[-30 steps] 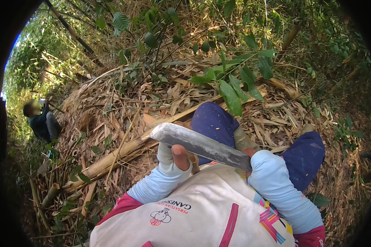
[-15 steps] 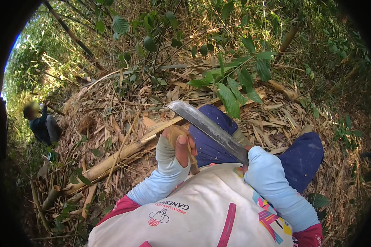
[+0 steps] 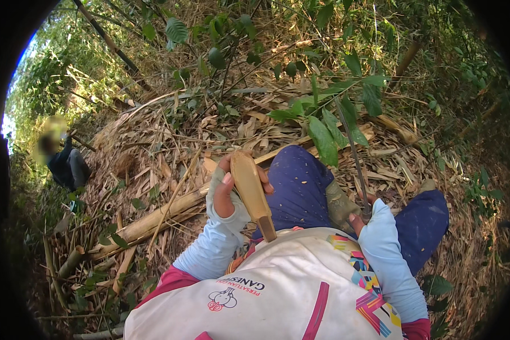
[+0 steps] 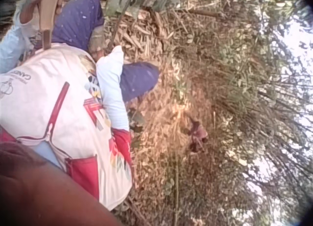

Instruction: The person sits on the forest floor and uses a large knife to shave and shape a piece of light-colored wood. They hold the wood in their left hand and the knife in their right, repeatedly scraping the surface to remove thin layers.

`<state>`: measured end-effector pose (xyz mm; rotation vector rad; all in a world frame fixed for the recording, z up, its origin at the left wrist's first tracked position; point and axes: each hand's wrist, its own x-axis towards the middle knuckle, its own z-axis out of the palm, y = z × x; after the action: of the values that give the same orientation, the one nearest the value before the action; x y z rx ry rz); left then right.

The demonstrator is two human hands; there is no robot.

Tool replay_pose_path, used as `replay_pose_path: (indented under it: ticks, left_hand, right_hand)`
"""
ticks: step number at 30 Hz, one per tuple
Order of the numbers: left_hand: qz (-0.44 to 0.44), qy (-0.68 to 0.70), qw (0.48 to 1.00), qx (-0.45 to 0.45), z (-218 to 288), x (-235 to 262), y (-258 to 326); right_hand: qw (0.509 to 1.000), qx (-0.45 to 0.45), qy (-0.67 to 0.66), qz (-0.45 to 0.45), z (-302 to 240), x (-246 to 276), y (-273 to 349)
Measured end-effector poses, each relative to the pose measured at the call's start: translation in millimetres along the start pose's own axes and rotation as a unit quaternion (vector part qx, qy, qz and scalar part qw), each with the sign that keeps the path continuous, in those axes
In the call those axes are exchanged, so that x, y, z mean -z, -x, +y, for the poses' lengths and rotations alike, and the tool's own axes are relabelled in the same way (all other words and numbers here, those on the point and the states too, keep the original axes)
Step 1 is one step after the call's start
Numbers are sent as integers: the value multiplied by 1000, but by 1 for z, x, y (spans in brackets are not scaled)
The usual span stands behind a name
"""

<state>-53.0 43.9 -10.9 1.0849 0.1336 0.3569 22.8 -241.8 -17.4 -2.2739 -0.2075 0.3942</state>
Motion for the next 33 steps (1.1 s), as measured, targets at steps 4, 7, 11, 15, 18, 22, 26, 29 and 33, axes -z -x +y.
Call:
replay_pose_path:
  ticks: [4, 7, 11, 15, 18, 22, 26, 29, 33]
  left_hand:
    - [7, 76, 997, 19, -6, 15, -10]
    - [7, 92, 994, 56, -13, 28, -14]
    - [32, 83, 993, 77, -34, 44, -16]
    - [59, 55, 992, 101, -50, 50, -12]
    - [56, 68, 988, 131, -64, 61, -10]
    - [50, -35, 989, 135, -84, 62, -3]
    - [76, -99, 981, 149, -93, 49, 3]
    - [68, -127, 980, 139, -96, 47, 3]
    - [78, -159, 976, 130, -96, 46, -2]
  right_hand:
    - [1000, -8, -25, 13, 36, -9, -6]
    - [996, -18, -81, 25, 57, -18, -13]
    - [993, -32, -105, 40, 80, -27, -25]
    - [987, -34, -155, 39, 90, -29, -31]
    - [980, -53, -189, 37, 91, -31, -33]
    - [974, -18, -222, 41, 101, -35, -36]
    - [977, -21, -206, 45, 105, -34, -38]
    - [980, -18, -195, 45, 106, -33, -39]
    - [972, -19, -228, 56, 108, -33, -37]
